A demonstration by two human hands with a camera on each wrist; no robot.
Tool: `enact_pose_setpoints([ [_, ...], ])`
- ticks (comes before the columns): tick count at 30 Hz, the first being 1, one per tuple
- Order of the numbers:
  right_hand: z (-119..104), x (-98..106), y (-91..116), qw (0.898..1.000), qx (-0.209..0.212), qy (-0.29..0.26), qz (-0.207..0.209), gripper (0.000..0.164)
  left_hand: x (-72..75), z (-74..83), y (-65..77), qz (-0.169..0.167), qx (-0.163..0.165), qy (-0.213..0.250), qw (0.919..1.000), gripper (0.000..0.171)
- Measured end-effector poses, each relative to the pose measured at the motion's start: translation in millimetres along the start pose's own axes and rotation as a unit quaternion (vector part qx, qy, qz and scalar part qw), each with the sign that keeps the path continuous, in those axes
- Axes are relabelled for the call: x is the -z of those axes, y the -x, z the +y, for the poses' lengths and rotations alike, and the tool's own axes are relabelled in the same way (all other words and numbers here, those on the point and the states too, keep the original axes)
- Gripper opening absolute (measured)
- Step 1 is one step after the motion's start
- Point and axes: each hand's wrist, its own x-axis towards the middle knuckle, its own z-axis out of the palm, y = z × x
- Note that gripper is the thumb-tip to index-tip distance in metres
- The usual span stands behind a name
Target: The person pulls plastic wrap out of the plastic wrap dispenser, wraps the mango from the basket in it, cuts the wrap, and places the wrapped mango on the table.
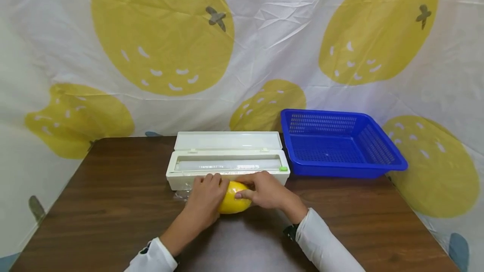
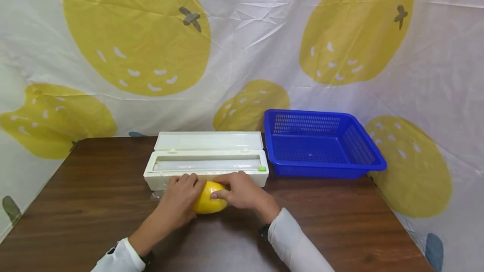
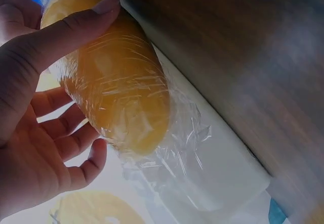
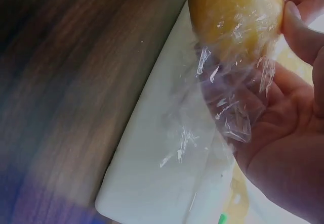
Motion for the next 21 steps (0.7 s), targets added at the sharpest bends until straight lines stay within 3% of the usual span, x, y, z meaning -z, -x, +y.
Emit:
enact_pose_setpoints([
  [5, -2, 2, 1, 0.999, -0.03, -0.023, 0.024, 0.04, -0.8, -3.0, -1.4, -0.013, 0.003, 0.027, 0.9996, 0.075],
  [10, -10, 5, 2, 0.997, -0.028, 0.054, 0.057, 0.036, 0.7, -6.1, -1.3, -0.017, 0.0, 0.045, 0.9989, 0.081],
  [15, -24, 9, 5, 0.984, 0.006, 0.155, 0.088, 0.033, 3.8, -11.2, -1.2, -0.02, 0.007, 0.086, 0.9961, 0.084],
  [21, -38, 7, 8, 0.972, 0.075, 0.207, 0.086, 0.047, 5.8, -19.0, -1.3, -0.019, 0.013, 0.14, 0.9898, 0.087],
])
